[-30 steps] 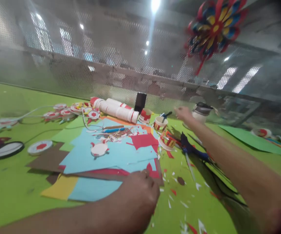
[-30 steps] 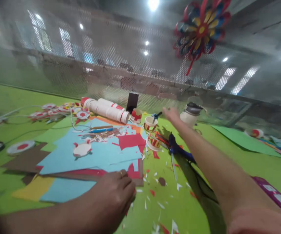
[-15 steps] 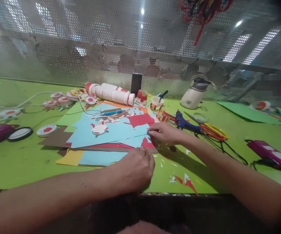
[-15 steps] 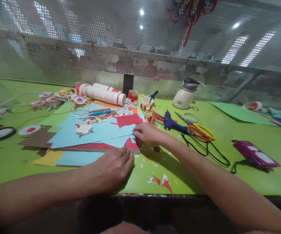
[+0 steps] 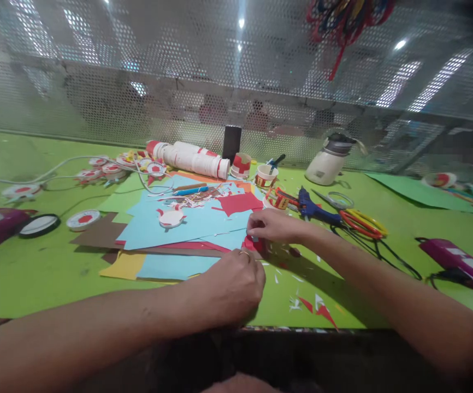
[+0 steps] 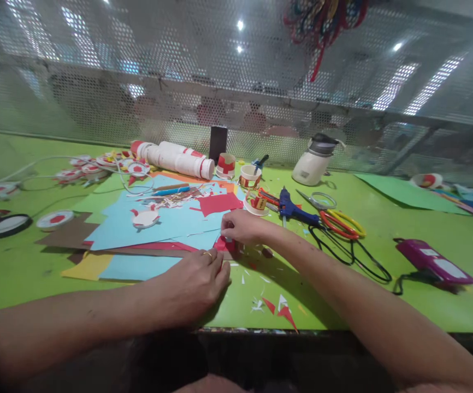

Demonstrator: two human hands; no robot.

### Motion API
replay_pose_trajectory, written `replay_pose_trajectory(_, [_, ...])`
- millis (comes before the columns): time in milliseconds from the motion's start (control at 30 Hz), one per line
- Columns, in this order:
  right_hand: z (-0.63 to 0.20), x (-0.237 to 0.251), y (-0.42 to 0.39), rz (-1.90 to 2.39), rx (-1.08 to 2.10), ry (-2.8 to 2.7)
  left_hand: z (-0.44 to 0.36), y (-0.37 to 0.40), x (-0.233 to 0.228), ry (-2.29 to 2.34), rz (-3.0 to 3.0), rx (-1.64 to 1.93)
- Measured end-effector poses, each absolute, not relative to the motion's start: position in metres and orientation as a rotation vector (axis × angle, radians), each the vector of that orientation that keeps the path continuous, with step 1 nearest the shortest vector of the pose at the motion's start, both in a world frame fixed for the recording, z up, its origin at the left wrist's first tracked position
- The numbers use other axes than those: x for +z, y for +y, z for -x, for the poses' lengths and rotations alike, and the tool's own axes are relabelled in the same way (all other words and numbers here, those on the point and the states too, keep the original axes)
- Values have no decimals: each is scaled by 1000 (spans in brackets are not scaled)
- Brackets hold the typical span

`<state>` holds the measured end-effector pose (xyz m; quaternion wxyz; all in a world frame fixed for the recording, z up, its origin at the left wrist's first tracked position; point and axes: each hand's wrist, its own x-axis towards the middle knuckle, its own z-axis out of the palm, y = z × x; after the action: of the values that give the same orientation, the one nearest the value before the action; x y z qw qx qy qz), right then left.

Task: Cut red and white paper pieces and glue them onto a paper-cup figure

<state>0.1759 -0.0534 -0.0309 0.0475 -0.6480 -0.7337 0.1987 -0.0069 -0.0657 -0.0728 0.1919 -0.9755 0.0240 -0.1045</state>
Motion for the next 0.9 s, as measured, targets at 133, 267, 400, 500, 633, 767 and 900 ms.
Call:
replay_pose_trajectory(133, [-177,-32,-55,1954,698,-2175,6,-67,-72,50,2734,-290])
replay_pose_trajectory(267, [-180,-34,-57,1895,810,-2102,6,-65,-73,48,2758,-330])
replay_pose_trajectory(400, [-188,-34,-61,1751,969,-1894,7,-56,-66,-73,2949,-526])
replay_pose_trajectory(500, [-195,-31,-67,1638,1000,-1783,7,-42,-53,-410,3097,-942])
replay_pose_trajectory(633, [-201,-25,-77,1470,1052,-1679,0,-24,-40,-999,3392,-1242])
replay_pose_trajectory(767, [-200,-18,-86,1367,1066,-1642,-11,-25,-39,-1536,4009,-900])
replay_pose_trajectory(900, [-198,-14,-90,1304,1079,-1632,-16,-37,-35,-1681,4102,-1007])
